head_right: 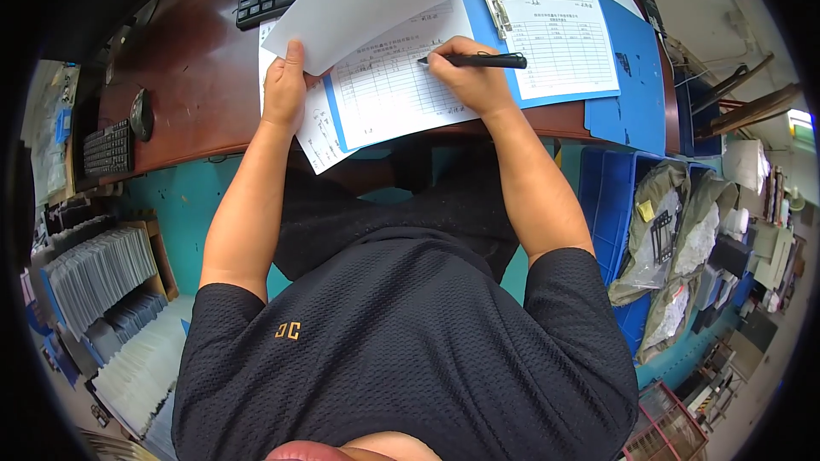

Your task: The person writes on a document on a clipboard with a pen while holding a paper, then lifts the paper to view the page underneath before continuing to write. Finally, the person flips the paper over and writes on the second page of the document.

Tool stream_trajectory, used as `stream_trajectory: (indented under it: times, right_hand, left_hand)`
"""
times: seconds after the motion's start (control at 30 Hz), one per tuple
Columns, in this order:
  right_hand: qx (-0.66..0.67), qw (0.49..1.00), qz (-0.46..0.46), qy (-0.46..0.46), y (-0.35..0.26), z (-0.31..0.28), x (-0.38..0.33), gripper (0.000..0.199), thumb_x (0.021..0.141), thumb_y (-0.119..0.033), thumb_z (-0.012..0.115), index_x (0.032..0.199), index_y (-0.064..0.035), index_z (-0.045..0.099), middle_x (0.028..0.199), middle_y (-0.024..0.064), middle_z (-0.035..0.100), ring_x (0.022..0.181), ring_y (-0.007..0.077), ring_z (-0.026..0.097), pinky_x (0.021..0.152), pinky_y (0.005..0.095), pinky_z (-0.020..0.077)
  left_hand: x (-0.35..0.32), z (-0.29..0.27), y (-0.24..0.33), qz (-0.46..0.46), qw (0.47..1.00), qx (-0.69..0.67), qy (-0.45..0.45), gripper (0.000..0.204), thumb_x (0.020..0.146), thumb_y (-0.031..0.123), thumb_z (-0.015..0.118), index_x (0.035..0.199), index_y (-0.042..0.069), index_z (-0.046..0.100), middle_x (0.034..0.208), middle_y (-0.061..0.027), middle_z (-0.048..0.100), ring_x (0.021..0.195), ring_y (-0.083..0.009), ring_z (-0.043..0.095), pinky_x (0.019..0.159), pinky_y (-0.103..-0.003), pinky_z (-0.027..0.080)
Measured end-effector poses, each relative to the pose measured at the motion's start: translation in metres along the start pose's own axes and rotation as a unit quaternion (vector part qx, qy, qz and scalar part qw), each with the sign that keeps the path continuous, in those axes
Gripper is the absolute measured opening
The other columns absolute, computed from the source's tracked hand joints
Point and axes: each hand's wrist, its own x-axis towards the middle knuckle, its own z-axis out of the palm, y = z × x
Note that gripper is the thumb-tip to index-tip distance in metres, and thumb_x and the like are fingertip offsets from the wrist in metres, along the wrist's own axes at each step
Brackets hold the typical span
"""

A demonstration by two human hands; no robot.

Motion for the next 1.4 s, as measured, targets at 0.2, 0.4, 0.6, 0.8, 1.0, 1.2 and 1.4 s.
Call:
stream_trajectory:
  times: [0.2, 0.4, 0.6, 0.8, 1.0, 1.2, 1.4]
  right_hand:
    - [-0.037, 0.998, -0.047, -0.004, -0.0019, 0.0001, -0.0002, 0.017, 0.087, -0.014, 0.074, 0.089, 0.0022, 0.074, 0.078, 0.0071, 0.071, 0.07, 0.0117, 0.063, 0.066, 0.0257, 0.0512]
    - [-0.027, 0.998, -0.046, 0.015, 0.0011, -0.0002, 0.0001, 0.02, 0.083, -0.018, 0.072, 0.085, 0.0015, 0.074, 0.077, 0.0103, 0.072, 0.067, 0.0161, 0.066, 0.064, 0.0283, 0.0533]
    - [-0.031, 0.998, -0.057, 0.019, 0.0003, -0.0018, -0.001, 0.019, 0.083, -0.017, 0.073, 0.083, 0.0015, 0.073, 0.074, 0.0099, 0.072, 0.066, 0.0161, 0.065, 0.063, 0.0284, 0.0529]
    - [-0.043, 0.998, -0.042, -0.021, -0.0043, -0.0051, -0.0017, 0.017, 0.085, -0.015, 0.072, 0.087, 0.0018, 0.074, 0.079, 0.0083, 0.071, 0.071, 0.0137, 0.064, 0.068, 0.0268, 0.0519]
    - [-0.037, 0.998, -0.044, -0.013, -0.0025, -0.0047, -0.0021, 0.017, 0.084, -0.014, 0.072, 0.086, 0.0021, 0.073, 0.08, 0.0085, 0.071, 0.071, 0.0138, 0.064, 0.068, 0.0269, 0.0521]
    - [-0.048, 0.998, -0.04, -0.009, -0.0041, -0.0048, -0.0017, 0.016, 0.083, -0.013, 0.071, 0.084, 0.0022, 0.073, 0.079, 0.0081, 0.07, 0.071, 0.0133, 0.064, 0.067, 0.0267, 0.0517]
    - [-0.033, 0.997, -0.058, 0.031, -0.0025, -0.0035, -0.0026, 0.013, 0.081, -0.011, 0.071, 0.078, 0.0017, 0.07, 0.072, 0.0079, 0.069, 0.064, 0.0134, 0.063, 0.062, 0.0269, 0.0511]
  left_hand:
    - [0.0012, -0.0066, -0.0041, -0.008, 0.999, 0.051, -0.003, 0.065, 0.107, 0.053, 0.046, 0.125, -0.008, 0.059, 0.121, -0.0173, 0.067, 0.112, -0.0246, 0.067, 0.103, -0.04, 0.054]
    - [0.0015, -0.0051, -0.0057, -0.003, 0.999, 0.036, -0.002, 0.065, 0.107, 0.053, 0.046, 0.124, -0.008, 0.059, 0.121, -0.0174, 0.066, 0.112, -0.0244, 0.067, 0.104, -0.04, 0.053]
    - [0.0002, -0.0045, -0.0029, -0.003, 0.999, 0.037, -0.002, 0.063, 0.107, 0.052, 0.046, 0.124, -0.007, 0.059, 0.121, -0.0171, 0.066, 0.112, -0.024, 0.067, 0.104, -0.04, 0.053]
    - [-0.0009, 0.0006, -0.0026, 0.009, 1.0, 0.004, 0.019, 0.061, 0.106, 0.053, 0.049, 0.118, -0.005, 0.063, 0.106, -0.011, 0.068, 0.095, -0.0162, 0.062, 0.085, -0.031, 0.05]
    - [-0.0016, 0.0017, -0.0011, 0.005, 1.0, 0.009, 0.015, 0.061, 0.106, 0.053, 0.049, 0.118, -0.004, 0.064, 0.105, -0.0107, 0.068, 0.094, -0.016, 0.061, 0.085, -0.03, 0.05]
    - [-0.0005, -0.0002, -0.0035, 0.006, 1.0, 0.01, 0.016, 0.061, 0.106, 0.054, 0.049, 0.119, -0.004, 0.063, 0.106, -0.0113, 0.068, 0.095, -0.0167, 0.062, 0.087, -0.031, 0.05]
    - [-0.0007, 0.0016, -0.0027, 0.005, 1.0, 0.007, 0.022, 0.063, 0.105, 0.055, 0.05, 0.119, -0.004, 0.063, 0.106, -0.0113, 0.068, 0.096, -0.017, 0.062, 0.088, -0.031, 0.05]
